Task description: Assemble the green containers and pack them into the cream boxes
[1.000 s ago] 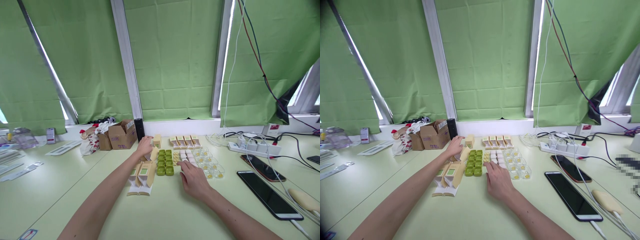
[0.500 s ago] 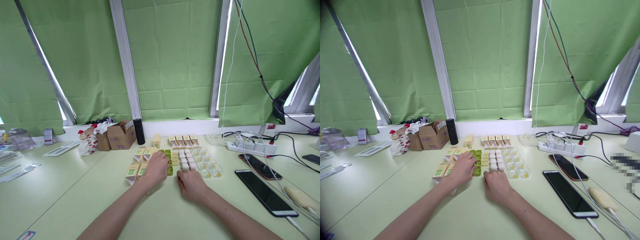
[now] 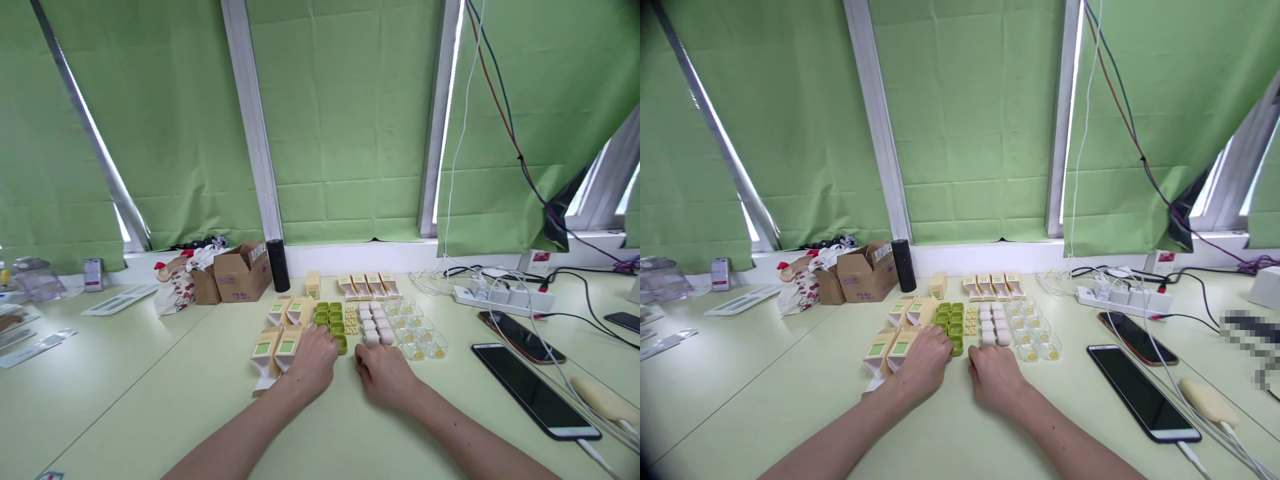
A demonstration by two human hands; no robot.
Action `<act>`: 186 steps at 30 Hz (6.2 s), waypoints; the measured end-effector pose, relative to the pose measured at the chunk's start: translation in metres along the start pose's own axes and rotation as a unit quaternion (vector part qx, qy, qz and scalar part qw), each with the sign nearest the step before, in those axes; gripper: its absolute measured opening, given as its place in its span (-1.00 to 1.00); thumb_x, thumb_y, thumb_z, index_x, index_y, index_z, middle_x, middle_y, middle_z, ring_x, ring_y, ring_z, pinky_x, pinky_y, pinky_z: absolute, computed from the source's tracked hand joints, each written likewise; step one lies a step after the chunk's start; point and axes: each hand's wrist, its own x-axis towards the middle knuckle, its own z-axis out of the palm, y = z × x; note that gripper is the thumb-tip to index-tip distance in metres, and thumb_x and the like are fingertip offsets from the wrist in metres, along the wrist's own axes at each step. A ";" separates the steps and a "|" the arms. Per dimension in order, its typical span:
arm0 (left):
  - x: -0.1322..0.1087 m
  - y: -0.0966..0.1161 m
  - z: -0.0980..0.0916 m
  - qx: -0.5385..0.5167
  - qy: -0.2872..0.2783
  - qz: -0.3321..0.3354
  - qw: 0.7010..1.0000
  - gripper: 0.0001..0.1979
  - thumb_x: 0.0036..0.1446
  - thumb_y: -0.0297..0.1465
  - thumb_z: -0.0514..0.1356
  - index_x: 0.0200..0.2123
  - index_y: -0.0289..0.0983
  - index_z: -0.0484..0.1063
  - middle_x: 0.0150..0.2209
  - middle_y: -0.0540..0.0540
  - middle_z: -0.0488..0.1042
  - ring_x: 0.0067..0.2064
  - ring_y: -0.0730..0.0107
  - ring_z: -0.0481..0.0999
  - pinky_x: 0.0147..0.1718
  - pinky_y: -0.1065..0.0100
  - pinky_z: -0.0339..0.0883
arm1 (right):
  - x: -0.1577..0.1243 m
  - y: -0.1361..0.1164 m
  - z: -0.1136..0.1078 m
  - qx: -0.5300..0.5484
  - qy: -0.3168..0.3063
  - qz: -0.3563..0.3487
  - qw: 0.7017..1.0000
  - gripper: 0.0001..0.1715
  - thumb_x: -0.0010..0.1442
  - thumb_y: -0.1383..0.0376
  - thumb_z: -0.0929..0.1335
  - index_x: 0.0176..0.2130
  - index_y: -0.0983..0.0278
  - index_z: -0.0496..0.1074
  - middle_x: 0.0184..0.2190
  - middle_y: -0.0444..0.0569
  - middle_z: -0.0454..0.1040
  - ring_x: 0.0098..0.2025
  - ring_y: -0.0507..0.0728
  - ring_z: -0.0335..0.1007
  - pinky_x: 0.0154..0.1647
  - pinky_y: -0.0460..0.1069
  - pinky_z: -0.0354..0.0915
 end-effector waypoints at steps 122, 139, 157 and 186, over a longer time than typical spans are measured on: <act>-0.001 0.010 -0.011 -0.366 0.232 -0.043 0.900 -0.53 0.29 -0.49 0.27 0.23 -0.06 0.43 0.16 -0.18 0.47 0.27 0.01 0.34 0.26 -0.09 0.32 | 0.008 0.019 0.002 0.341 0.289 -0.084 0.891 -0.70 0.40 0.24 0.33 0.09 0.16 0.50 0.01 0.10 0.59 0.04 0.31 0.46 0.04 0.21 0.43; 0.011 0.005 -0.004 -0.671 0.193 -0.133 0.703 -0.37 0.19 -0.05 0.41 0.19 -0.18 0.34 0.08 -0.24 0.59 0.09 0.14 0.59 0.11 0.13 0.45 | 0.019 0.017 0.014 -0.056 0.136 -0.116 0.982 -0.67 0.35 0.36 0.33 0.06 0.34 0.54 0.16 0.22 0.55 0.44 0.40 0.15 0.50 0.32 -0.11; 0.009 0.007 -0.004 -0.661 0.207 -0.132 0.709 -0.36 0.12 -0.03 0.45 0.13 -0.19 0.35 0.06 -0.25 0.59 0.09 0.09 0.59 0.07 0.14 0.44 | 0.022 0.018 0.016 -0.041 0.170 -0.129 0.976 -0.64 0.24 0.45 0.38 0.03 0.29 0.56 0.09 0.18 0.60 0.37 0.39 0.26 0.48 0.31 -0.11; 0.004 0.006 0.007 -0.616 0.189 -0.125 0.754 -0.47 0.23 -0.14 0.40 0.17 -0.15 0.35 0.17 -0.23 0.51 0.22 0.07 0.51 0.17 0.12 0.39 | 0.019 0.015 0.002 0.704 0.221 0.071 0.671 -0.50 -0.01 -0.07 0.63 -0.28 0.27 0.66 -0.47 -0.07 0.55 -0.53 0.01 0.24 -0.50 -0.04 0.20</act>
